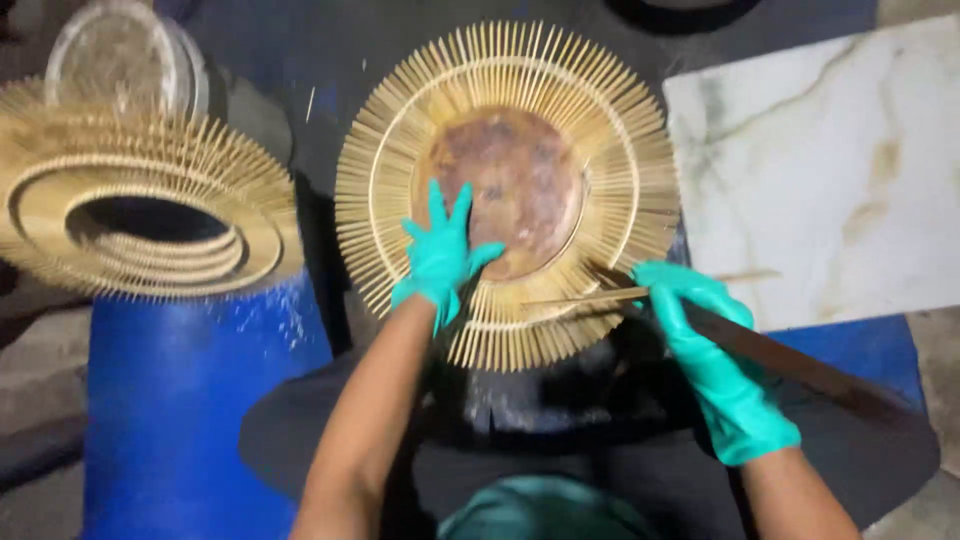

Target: Applying adhesive and finishing a circular bamboo frame as part of a furniture manufacturing process.

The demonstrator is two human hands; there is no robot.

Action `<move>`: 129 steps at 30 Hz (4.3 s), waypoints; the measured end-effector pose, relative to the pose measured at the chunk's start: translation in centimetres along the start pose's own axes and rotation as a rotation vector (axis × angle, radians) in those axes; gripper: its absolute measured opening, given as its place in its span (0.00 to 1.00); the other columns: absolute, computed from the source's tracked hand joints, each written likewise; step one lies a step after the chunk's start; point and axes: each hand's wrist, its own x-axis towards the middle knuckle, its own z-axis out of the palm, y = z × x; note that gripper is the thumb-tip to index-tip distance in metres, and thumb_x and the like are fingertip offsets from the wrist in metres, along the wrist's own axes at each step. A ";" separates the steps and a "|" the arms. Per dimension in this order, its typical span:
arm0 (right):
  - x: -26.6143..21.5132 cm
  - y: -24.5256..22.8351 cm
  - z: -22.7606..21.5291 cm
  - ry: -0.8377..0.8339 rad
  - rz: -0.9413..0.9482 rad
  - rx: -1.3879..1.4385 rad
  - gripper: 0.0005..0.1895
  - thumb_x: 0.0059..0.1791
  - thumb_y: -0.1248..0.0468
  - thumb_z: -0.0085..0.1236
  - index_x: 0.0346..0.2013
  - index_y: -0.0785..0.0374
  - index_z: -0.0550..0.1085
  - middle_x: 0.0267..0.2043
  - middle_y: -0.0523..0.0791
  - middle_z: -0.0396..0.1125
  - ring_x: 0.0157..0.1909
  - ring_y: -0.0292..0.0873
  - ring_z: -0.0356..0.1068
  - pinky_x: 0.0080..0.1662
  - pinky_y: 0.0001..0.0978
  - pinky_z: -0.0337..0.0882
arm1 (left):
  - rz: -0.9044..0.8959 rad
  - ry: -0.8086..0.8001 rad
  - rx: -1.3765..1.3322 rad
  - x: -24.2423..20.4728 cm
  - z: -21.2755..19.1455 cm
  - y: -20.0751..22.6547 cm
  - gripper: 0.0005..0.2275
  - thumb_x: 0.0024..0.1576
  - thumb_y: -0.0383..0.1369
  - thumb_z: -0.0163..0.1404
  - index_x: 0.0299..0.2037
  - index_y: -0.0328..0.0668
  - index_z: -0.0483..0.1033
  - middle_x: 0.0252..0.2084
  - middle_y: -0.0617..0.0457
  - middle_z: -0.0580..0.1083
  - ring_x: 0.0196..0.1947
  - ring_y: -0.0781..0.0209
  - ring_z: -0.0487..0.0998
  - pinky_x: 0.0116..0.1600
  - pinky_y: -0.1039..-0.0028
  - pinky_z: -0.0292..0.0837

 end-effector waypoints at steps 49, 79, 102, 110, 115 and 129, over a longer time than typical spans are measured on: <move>13.8 11.1 -4.6 0.105 0.432 -0.462 0.21 0.50 0.53 0.68 0.37 0.72 0.76 0.30 0.52 0.74 0.27 0.46 0.72 0.33 0.40 0.70 | 0.065 -0.085 0.068 2.6 -4.0 -1.5 0.45 0.42 0.47 0.67 0.72 0.76 0.55 0.80 0.57 0.36 0.75 0.22 0.31 0.72 0.33 0.39; -1.4 1.9 -1.8 0.037 0.736 0.179 0.29 0.52 0.47 0.46 0.64 0.54 0.75 0.28 0.51 0.72 0.19 0.41 0.58 0.23 0.33 0.57 | 0.117 0.183 -0.017 2.0 0.7 -1.0 0.47 0.45 0.57 0.66 0.74 0.73 0.49 0.77 0.42 0.30 0.71 0.16 0.36 0.68 0.25 0.43; -2.0 4.4 1.9 -0.027 0.755 0.290 0.30 0.48 0.48 0.50 0.63 0.53 0.74 0.26 0.47 0.70 0.19 0.41 0.59 0.24 0.35 0.59 | -0.067 0.032 -0.043 1.1 -2.0 1.0 0.46 0.47 0.56 0.64 0.75 0.76 0.47 0.79 0.48 0.29 0.71 0.12 0.31 0.70 0.29 0.41; -0.7 4.2 2.0 0.002 0.706 0.323 0.28 0.49 0.46 0.49 0.59 0.53 0.76 0.25 0.46 0.69 0.19 0.40 0.56 0.24 0.32 0.55 | 0.024 -0.019 0.045 3.7 -3.2 -1.5 0.45 0.47 0.50 0.66 0.74 0.79 0.50 0.81 0.55 0.31 0.75 0.21 0.29 0.70 0.29 0.40; 0.2 -2.4 2.0 0.040 0.855 0.322 0.28 0.51 0.46 0.52 0.60 0.57 0.79 0.29 0.43 0.69 0.23 0.37 0.60 0.28 0.30 0.60 | 0.051 0.034 0.049 5.7 0.3 -3.5 0.47 0.45 0.48 0.63 0.77 0.77 0.49 0.81 0.38 0.33 0.74 0.30 0.52 0.75 0.31 0.41; 14.3 6.1 -4.6 0.130 0.345 -0.519 0.55 0.48 0.59 0.65 0.81 0.56 0.41 0.34 0.54 0.72 0.29 0.47 0.73 0.33 0.42 0.72 | 0.102 -0.002 0.059 5.2 -2.9 -1.4 0.47 0.44 0.54 0.65 0.74 0.70 0.50 0.79 0.40 0.33 0.75 0.24 0.37 0.74 0.35 0.29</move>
